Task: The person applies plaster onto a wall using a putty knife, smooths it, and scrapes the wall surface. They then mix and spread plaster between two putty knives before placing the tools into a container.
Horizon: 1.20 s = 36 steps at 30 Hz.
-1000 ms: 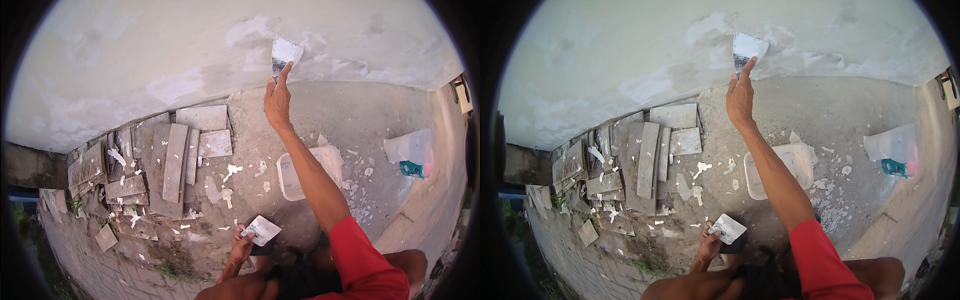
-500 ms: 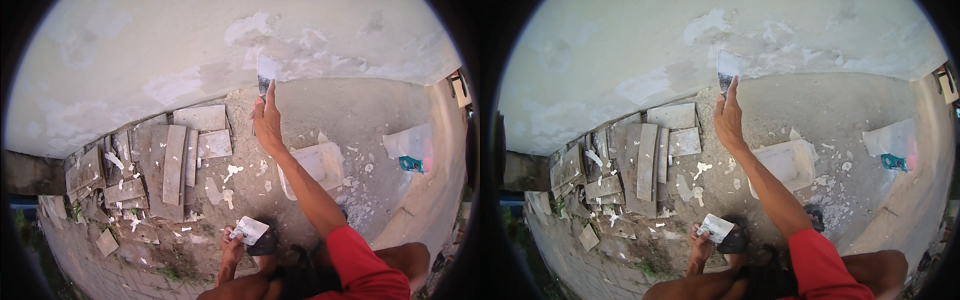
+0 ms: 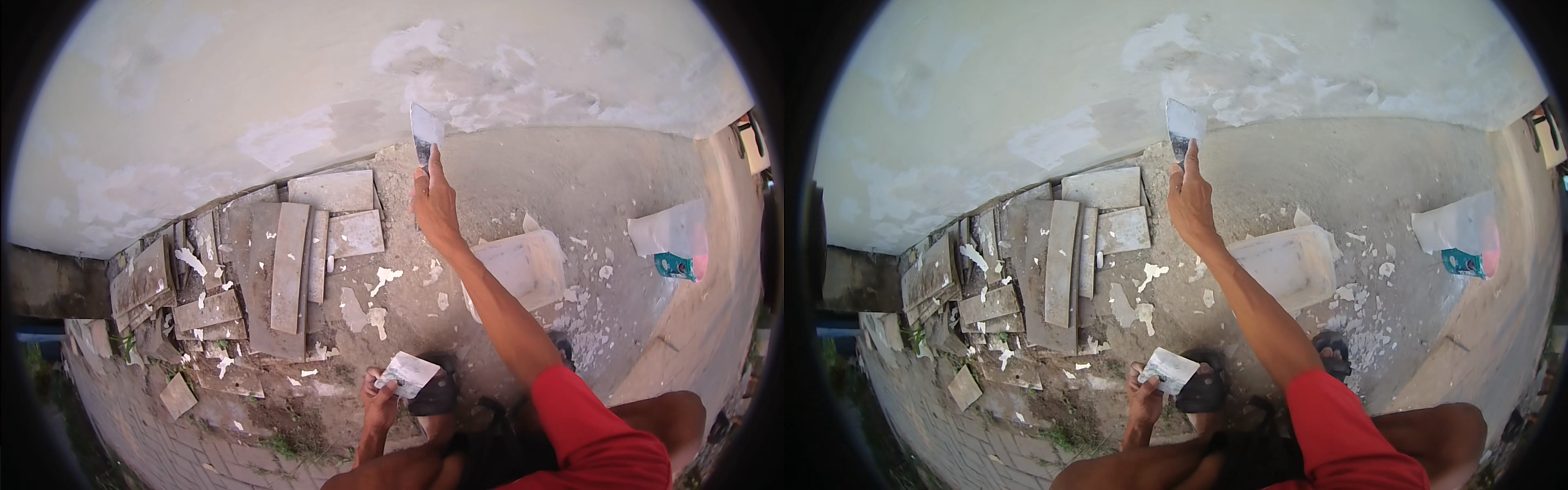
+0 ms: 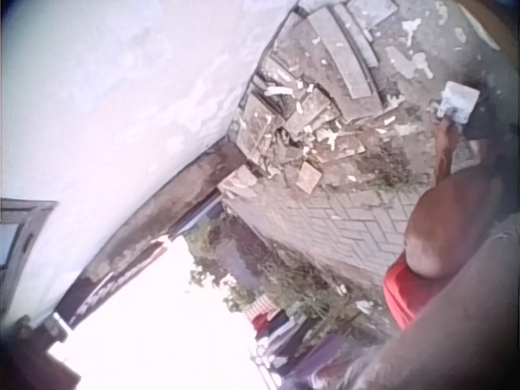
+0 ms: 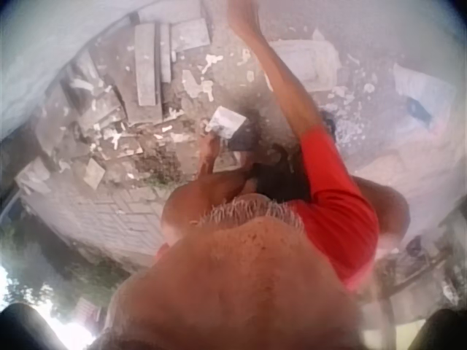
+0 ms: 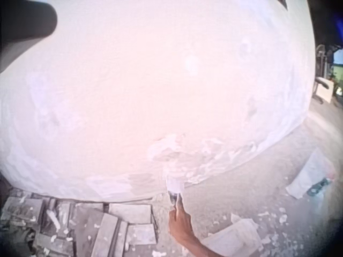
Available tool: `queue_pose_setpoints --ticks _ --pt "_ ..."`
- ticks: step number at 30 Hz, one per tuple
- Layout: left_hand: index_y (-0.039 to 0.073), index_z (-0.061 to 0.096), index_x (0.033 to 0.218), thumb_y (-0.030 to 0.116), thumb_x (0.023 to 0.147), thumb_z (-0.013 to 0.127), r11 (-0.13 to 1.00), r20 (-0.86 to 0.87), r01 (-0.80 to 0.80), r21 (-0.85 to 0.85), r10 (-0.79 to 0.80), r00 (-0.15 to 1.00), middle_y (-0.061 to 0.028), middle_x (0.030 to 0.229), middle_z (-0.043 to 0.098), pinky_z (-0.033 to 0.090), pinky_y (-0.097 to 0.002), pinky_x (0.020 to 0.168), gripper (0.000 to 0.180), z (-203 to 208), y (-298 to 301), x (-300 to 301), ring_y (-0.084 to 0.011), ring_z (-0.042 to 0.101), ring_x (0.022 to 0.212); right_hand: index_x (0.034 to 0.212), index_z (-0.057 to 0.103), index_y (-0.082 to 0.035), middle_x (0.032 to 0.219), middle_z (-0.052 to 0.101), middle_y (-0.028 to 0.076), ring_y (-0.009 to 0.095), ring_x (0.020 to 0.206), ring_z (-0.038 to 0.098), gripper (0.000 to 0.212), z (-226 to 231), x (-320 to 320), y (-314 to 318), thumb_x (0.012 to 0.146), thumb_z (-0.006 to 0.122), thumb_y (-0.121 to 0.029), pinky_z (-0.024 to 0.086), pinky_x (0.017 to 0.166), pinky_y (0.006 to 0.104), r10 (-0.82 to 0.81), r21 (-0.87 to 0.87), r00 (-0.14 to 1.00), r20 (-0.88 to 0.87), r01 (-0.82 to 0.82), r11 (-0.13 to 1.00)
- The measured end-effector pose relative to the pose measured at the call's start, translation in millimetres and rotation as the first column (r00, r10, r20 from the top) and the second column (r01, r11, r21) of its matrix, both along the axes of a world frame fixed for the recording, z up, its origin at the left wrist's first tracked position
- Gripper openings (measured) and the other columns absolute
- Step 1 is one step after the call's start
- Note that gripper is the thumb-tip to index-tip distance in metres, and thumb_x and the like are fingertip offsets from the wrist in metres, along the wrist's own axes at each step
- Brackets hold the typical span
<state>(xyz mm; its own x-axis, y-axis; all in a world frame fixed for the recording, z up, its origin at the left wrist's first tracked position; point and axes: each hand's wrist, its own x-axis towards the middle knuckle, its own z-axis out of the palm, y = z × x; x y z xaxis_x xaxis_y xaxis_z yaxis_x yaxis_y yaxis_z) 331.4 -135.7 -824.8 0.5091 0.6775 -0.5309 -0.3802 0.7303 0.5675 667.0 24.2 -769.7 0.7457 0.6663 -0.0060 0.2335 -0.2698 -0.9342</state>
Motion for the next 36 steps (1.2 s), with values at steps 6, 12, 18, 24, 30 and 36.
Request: queue_pose_setpoints --ticks 6,12,18,24,30,36 --pt "0.012 0.048 0.098 -0.004 0.085 0.066 1.0 0.009 -0.006 -0.005 0.006 1.0 -0.0023 0.092 0.06 0.052 -0.0309 0.08 0.028 -1 -2 -3 -0.0142 0.061 0.086 0.149 0.033 -0.013 0.071 0.055 0.004 0.013 0.051 0.052 0.048 56 46 -2 0.103 0.043 -0.025 0.045 0.044 0.0284 -0.036 0.451 0.794 -0.607 0.382 0.806" --pt "0.012 0.046 0.095 0.003 0.083 0.069 1.0 -0.066 0.018 0.001 -0.018 0.998 -0.0013 0.085 0.059 0.049 -0.028 0.074 0.028 10 2 9 -0.0119 0.058 0.078 0.154 0.018 0.002 0.071 0.057 0.008 0.016 0.058 0.054 0.062 58 -5 34 0.102 0.04 -0.025 0.049 0.055 0.0354 -0.084 0.205 0.986 -0.143 0.113 0.972" --pt "0.012 0.046 0.095 0.001 0.082 0.069 1.0 -0.032 0.022 -0.001 -0.022 0.999 -0.0012 0.085 0.059 0.049 -0.0279 0.074 0.028 5 2 5 -0.012 0.059 0.078 0.152 0.016 0.008 0.08 0.065 0.021 0.029 0.069 0.067 0.061 48 -11 4 0.103 0.037 -0.023 0.051 0.068 0.0423 0.16 -0.038 0.971 -0.178 -0.169 0.985" --pt "0.012 0.047 0.096 -0.002 0.084 0.067 0.999 0.013 0.042 0.031 -0.042 0.999 -0.0022 0.091 0.059 0.049 -0.029 0.075 0.028 0 -1 1 -0.0138 0.06 0.083 0.157 0.004 -0.005 0.093 0.063 0.014 0.013 0.068 0.055 0.068 24 12 21 0.105 0.036 -0.036 0.047 0.062 0.0309 -0.177 0.24 0.941 -0.287 0.25 0.938" --pt "0.012 0.046 0.096 -0.002 0.084 0.068 1.0 -0.028 0.021 0.007 -0.021 0.999 -0.0017 0.089 0.058 0.049 -0.0296 0.075 0.028 0 0 10 -0.0132 0.059 0.083 0.153 -0.021 -0.012 0.116 0.056 0.021 0.015 0.064 0.054 0.085 11 -4 83 0.102 0.046 -0.025 0.054 0.049 0.028 -0.08 0.336 0.938 -0.336 0.199 0.921" --pt "0.012 0.047 0.096 -0.004 0.084 0.066 0.999 -0.026 0.052 0.008 -0.052 0.998 -0.001 0.088 0.058 0.05 -0.0305 0.077 0.028 2 9 4 -0.0138 0.06 0.083 0.155 -0.016 -0.015 0.106 0.059 0.017 0.015 0.07 0.062 0.083 19 -38 49 0.103 0.047 -0.026 0.053 0.046 0.0271 0.197 0.282 0.869 -0.453 -0.07 0.957"
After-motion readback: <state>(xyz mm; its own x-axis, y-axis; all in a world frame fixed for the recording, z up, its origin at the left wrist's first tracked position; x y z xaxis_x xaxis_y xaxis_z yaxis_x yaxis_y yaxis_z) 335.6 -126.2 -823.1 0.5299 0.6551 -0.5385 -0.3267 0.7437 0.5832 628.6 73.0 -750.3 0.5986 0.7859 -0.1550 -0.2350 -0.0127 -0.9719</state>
